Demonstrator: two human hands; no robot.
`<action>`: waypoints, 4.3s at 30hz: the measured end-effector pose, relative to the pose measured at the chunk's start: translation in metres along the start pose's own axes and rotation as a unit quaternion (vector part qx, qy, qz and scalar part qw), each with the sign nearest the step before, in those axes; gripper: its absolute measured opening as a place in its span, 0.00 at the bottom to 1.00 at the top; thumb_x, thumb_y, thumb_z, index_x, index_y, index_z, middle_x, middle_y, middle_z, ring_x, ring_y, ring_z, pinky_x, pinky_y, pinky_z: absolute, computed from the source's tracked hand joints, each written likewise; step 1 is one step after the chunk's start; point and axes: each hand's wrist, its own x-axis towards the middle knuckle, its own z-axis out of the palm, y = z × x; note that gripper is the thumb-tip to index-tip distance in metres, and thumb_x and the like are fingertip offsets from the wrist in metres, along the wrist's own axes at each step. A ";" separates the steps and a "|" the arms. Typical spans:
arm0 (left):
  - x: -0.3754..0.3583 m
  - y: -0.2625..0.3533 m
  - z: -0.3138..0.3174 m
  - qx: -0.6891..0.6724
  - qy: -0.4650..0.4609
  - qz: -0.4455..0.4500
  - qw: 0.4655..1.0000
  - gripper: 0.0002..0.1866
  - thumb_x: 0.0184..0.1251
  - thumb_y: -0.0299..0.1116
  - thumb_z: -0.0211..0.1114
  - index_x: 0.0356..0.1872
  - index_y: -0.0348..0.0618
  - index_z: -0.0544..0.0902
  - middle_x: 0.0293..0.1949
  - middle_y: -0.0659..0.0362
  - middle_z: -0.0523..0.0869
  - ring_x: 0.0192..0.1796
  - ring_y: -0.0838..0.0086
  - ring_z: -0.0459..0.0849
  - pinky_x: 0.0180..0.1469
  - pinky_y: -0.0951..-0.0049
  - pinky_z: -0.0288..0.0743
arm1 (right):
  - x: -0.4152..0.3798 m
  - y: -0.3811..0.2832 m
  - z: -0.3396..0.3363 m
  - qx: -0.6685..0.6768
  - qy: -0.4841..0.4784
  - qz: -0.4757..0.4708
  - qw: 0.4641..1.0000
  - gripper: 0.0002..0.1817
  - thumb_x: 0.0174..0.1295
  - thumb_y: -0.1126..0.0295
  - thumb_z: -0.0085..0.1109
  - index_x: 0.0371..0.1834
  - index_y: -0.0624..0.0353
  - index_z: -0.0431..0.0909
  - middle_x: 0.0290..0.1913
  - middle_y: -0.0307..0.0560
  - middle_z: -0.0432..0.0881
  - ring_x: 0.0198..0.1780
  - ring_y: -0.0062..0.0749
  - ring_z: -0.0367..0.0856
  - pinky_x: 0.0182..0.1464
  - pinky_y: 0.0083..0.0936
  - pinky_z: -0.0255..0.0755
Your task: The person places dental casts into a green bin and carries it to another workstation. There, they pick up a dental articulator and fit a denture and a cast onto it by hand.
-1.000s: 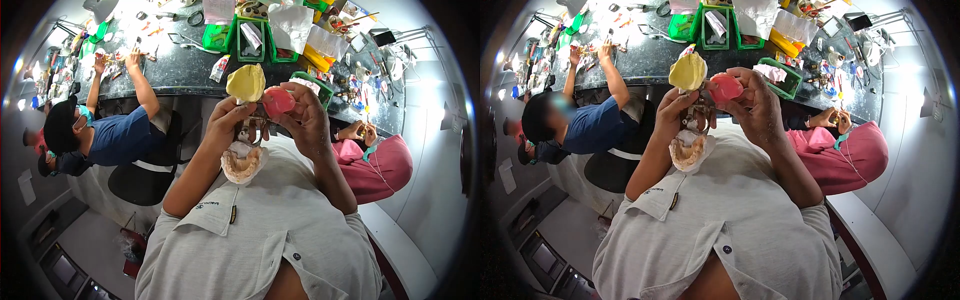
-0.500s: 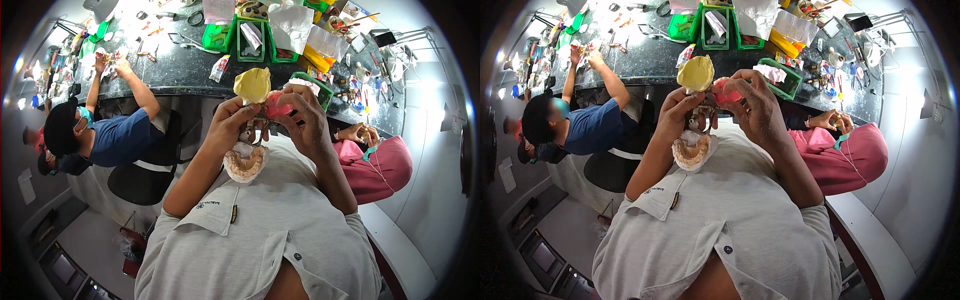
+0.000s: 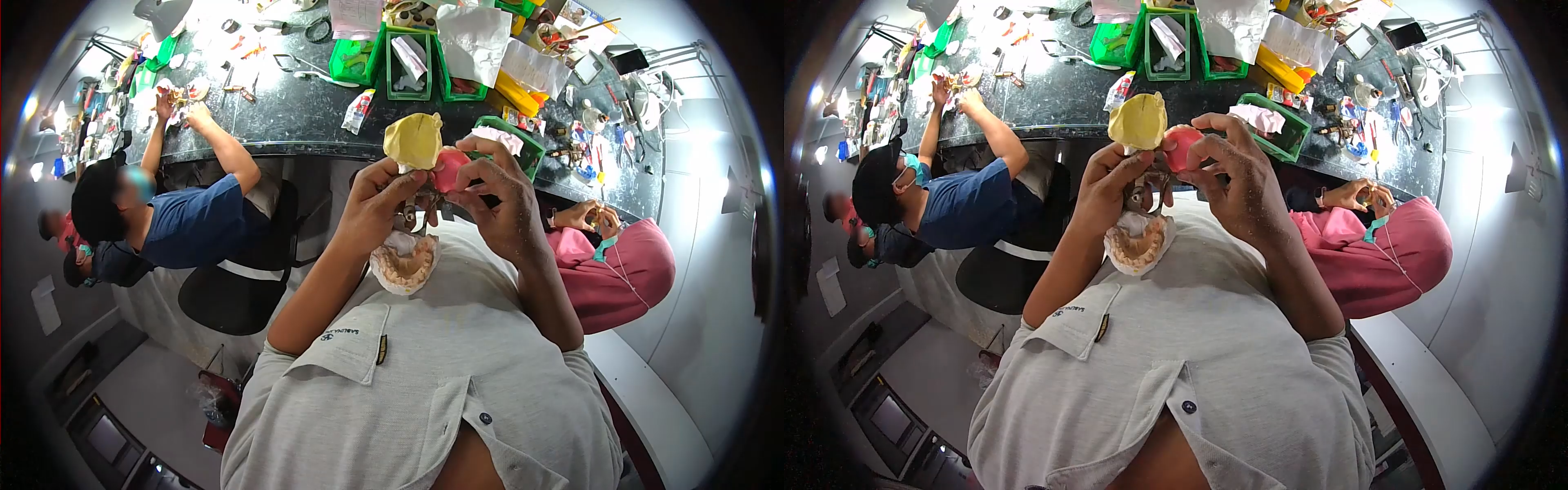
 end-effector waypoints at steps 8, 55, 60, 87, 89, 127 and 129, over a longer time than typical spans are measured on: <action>0.002 -0.002 0.000 0.008 0.010 0.026 1.000 0.19 0.80 0.35 0.58 0.58 0.29 0.81 0.41 0.49 0.89 0.27 0.71 0.89 0.23 0.82 0.76 | -0.003 0.007 -0.005 0.050 0.010 0.005 0.999 0.09 0.59 0.82 0.70 0.40 0.62 0.81 0.63 0.52 0.76 0.56 0.38 0.85 0.49 0.30 0.90; -0.007 -0.005 -0.009 -0.014 0.035 0.001 0.999 0.18 0.79 0.36 0.58 0.56 0.30 0.83 0.37 0.49 0.89 0.25 0.71 0.88 0.23 0.81 0.76 | 0.003 0.013 0.003 -0.143 0.015 -0.157 0.977 0.12 0.54 0.78 0.72 0.40 0.60 0.81 0.43 0.46 0.78 0.46 0.42 0.79 0.49 0.37 0.75; -0.009 -0.007 -0.009 -0.017 0.023 0.001 1.000 0.17 0.79 0.35 0.58 0.56 0.30 0.83 0.38 0.50 0.89 0.26 0.71 0.88 0.22 0.81 0.76 | 0.003 0.010 0.005 -0.132 -0.007 -0.120 0.984 0.10 0.53 0.80 0.71 0.37 0.61 0.81 0.43 0.47 0.78 0.47 0.44 0.79 0.51 0.37 0.75; -0.007 -0.011 -0.002 -0.013 0.023 0.087 0.996 0.17 0.78 0.30 0.61 0.60 0.28 0.78 0.50 0.52 0.89 0.35 0.76 0.89 0.35 0.79 0.81 | 0.003 0.013 0.003 0.351 0.101 0.194 0.910 0.13 0.63 0.72 0.74 0.47 0.64 0.83 0.42 0.44 0.88 0.41 0.21 0.85 0.44 0.20 0.79; -0.004 -0.008 0.002 0.080 0.082 0.128 0.985 0.09 0.78 0.26 0.61 0.54 0.35 0.79 0.36 0.59 0.87 0.34 0.80 0.85 0.36 0.78 0.79 | 0.003 0.008 0.005 0.364 0.112 0.181 0.907 0.14 0.62 0.74 0.74 0.48 0.64 0.82 0.43 0.45 0.88 0.42 0.21 0.86 0.45 0.20 0.80; 0.003 -0.024 -0.001 0.425 0.173 0.313 0.832 0.14 0.76 0.25 0.60 0.58 0.33 0.76 0.46 0.51 0.87 0.41 0.75 0.88 0.42 0.74 0.80 | 0.017 -0.025 0.025 0.050 0.134 -0.039 0.989 0.12 0.61 0.74 0.73 0.47 0.59 0.89 0.47 0.44 0.87 0.43 0.26 0.86 0.42 0.23 0.80; 0.004 -0.017 0.001 0.402 0.123 0.277 0.864 0.14 0.77 0.24 0.59 0.59 0.32 0.75 0.47 0.54 0.86 0.39 0.78 0.86 0.42 0.77 0.80 | 0.020 -0.021 0.020 0.040 0.144 -0.058 0.987 0.12 0.59 0.75 0.74 0.47 0.57 0.90 0.46 0.44 0.86 0.44 0.26 0.85 0.43 0.23 0.79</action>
